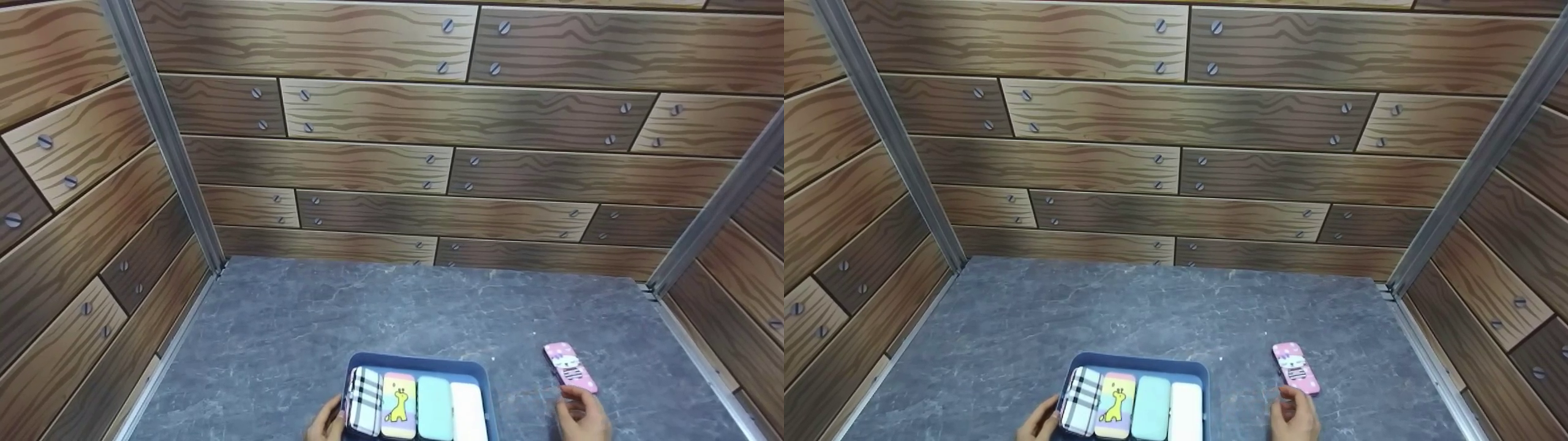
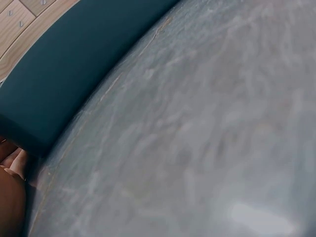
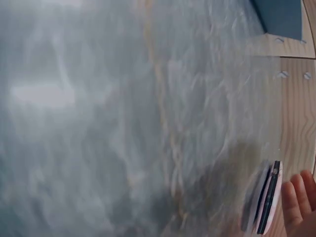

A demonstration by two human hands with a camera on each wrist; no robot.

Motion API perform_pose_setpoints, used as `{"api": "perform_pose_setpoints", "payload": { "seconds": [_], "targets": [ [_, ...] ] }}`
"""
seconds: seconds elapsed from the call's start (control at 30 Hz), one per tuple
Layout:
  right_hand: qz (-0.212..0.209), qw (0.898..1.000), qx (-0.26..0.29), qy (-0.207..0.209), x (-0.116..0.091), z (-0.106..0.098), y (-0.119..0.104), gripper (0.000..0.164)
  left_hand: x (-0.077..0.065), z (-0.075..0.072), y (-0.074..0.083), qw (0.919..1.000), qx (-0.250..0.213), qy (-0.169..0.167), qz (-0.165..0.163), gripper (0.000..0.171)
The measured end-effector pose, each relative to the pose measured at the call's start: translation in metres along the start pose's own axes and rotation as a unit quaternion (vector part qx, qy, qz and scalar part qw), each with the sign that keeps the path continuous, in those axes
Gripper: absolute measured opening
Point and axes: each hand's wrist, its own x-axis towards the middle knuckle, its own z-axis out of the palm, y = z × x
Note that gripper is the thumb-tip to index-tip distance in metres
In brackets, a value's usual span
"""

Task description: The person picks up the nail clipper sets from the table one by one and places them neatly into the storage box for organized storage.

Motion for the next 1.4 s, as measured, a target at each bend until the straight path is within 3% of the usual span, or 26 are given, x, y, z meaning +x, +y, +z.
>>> {"api": "perform_pose_setpoints", "payload": {
  "seconds": [0.2, 0.47, 0.67, 0.87, 1.13, 1.23, 1.4],
  "targets": [
    [-0.047, 0.997, -0.009, 0.063, 0.008, 0.003, 0.009, 0.023, 0.000, -0.001, 0.000, 0.9998, 0.009, -0.010, -0.014, 0.033],
    [-0.103, 0.990, -0.036, 0.086, 0.023, 0.006, 0.020, 0.026, 0.001, -0.002, -0.003, 0.9999, -0.004, -0.007, 0.014, 0.032],
    [-0.132, 0.990, -0.030, 0.028, 0.033, 0.005, 0.031, 0.044, 0.002, -0.004, -0.005, 0.9992, -0.006, -0.020, 0.033, 0.032],
    [-0.113, 0.990, -0.063, -0.047, 0.042, 0.004, 0.036, 0.067, 0.003, -0.005, -0.003, 0.9995, 0.000, -0.019, 0.026, 0.032],
    [-0.082, 0.994, -0.049, -0.056, 0.049, 0.004, 0.038, 0.070, 0.002, -0.001, 0.000, 0.9999, 0.008, -0.005, 0.008, 0.031],
    [-0.069, 0.993, -0.062, -0.069, 0.050, 0.005, 0.040, 0.071, 0.002, -0.001, -0.003, 0.9996, 0.012, -0.004, 0.026, 0.031],
    [-0.067, 0.991, -0.089, -0.071, 0.052, 0.007, 0.043, 0.068, 0.003, -0.002, -0.009, 0.9960, 0.008, 0.008, 0.089, 0.027]
  ]
}}
